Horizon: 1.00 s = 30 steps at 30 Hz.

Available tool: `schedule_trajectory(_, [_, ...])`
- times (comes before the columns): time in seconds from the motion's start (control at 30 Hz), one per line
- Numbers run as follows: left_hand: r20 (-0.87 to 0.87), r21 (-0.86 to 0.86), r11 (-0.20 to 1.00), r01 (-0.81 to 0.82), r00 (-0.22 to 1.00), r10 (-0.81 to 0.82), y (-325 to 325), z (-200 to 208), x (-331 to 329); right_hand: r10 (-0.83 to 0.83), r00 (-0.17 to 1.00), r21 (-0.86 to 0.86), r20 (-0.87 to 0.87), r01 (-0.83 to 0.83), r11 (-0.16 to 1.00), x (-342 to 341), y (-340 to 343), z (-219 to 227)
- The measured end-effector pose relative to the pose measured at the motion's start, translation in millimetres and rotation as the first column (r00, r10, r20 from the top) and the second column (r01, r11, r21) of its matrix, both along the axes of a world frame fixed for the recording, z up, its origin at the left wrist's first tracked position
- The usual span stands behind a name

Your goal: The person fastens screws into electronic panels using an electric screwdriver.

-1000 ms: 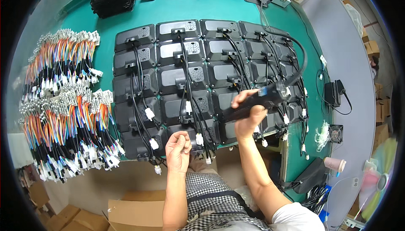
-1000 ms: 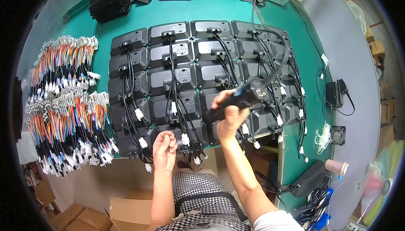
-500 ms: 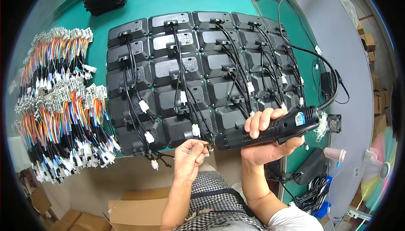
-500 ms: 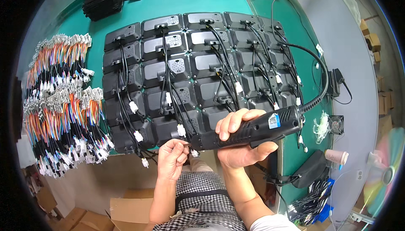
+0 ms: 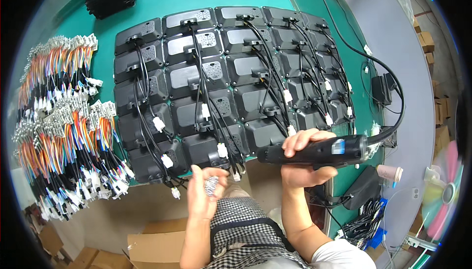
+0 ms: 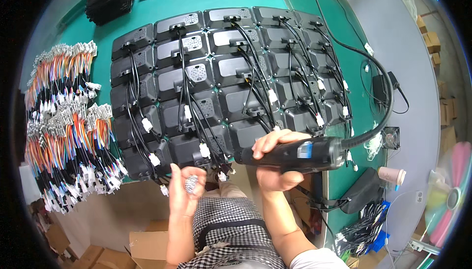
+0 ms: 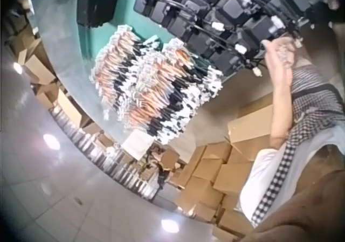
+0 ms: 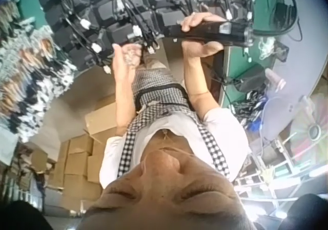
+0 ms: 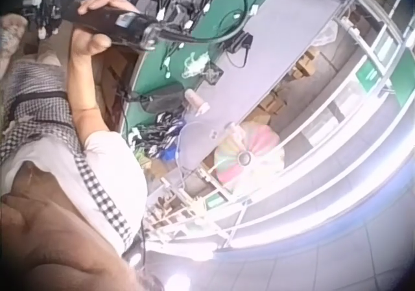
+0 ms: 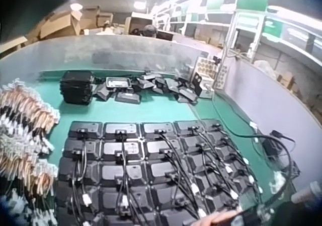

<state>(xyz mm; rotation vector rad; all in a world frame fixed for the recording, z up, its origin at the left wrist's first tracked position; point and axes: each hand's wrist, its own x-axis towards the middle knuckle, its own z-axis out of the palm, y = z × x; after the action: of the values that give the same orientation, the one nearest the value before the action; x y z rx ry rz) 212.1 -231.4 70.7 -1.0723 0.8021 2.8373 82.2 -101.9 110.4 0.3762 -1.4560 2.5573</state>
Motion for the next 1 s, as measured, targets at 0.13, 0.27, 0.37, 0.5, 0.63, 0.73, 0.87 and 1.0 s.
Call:
schedule_trajectory(0.13, [-0.026,-0.045,0.956,-0.291,0.957,0.291,-19.4,-15.5,-12.4,-0.024,1.0,0.173,0.005,0.023,0.985,9.1,-3.9,-18.7])
schedule_trajectory(0.27, [-0.092,-0.02,0.942,-0.335,0.939,0.332,-25.0,-35.0,-25.5,-0.008,1.0,0.206,-0.023,0.012,0.978,14.0,-2.3,-30.1])
schedule_trajectory(0.37, [-0.097,-0.009,0.944,-0.331,0.939,0.329,-23.4,-41.7,-28.8,0.003,0.999,0.201,-0.046,0.006,0.98,15.2,-1.4,-31.8])
schedule_trajectory(0.5, [-0.066,-0.022,0.951,-0.309,0.949,0.307,-17.6,-42.8,-31.0,0.003,0.997,0.2,-0.077,0.013,0.98,16.0,-3.0,-37.5])
schedule_trajectory(0.63, [-0.045,-0.088,0.963,-0.257,0.966,0.254,-10.2,-44.2,-33.7,0.046,0.974,0.169,-0.221,-0.008,0.986,22.5,-3.0,-47.5])
schedule_trajectory(0.73, [-0.055,-0.158,0.945,-0.285,0.958,0.28,-8.6,-45.3,-34.4,0.094,0.97,0.185,-0.224,-0.052,0.981,27.4,-4.9,-48.5])
schedule_trajectory(0.87, [-0.032,-0.171,0.934,-0.314,0.949,0.313,-3.8,-43.5,-38.5,0.168,0.936,0.161,-0.309,-0.123,0.979,24.4,-6.4,-53.5])
schedule_trajectory(1.0, [-0.007,-0.2,0.918,-0.341,0.938,0.347,-1.8,-43.3,-41.5,0.144,0.961,0.133,-0.234,-0.115,0.984,24.0,-7.1,-54.3])
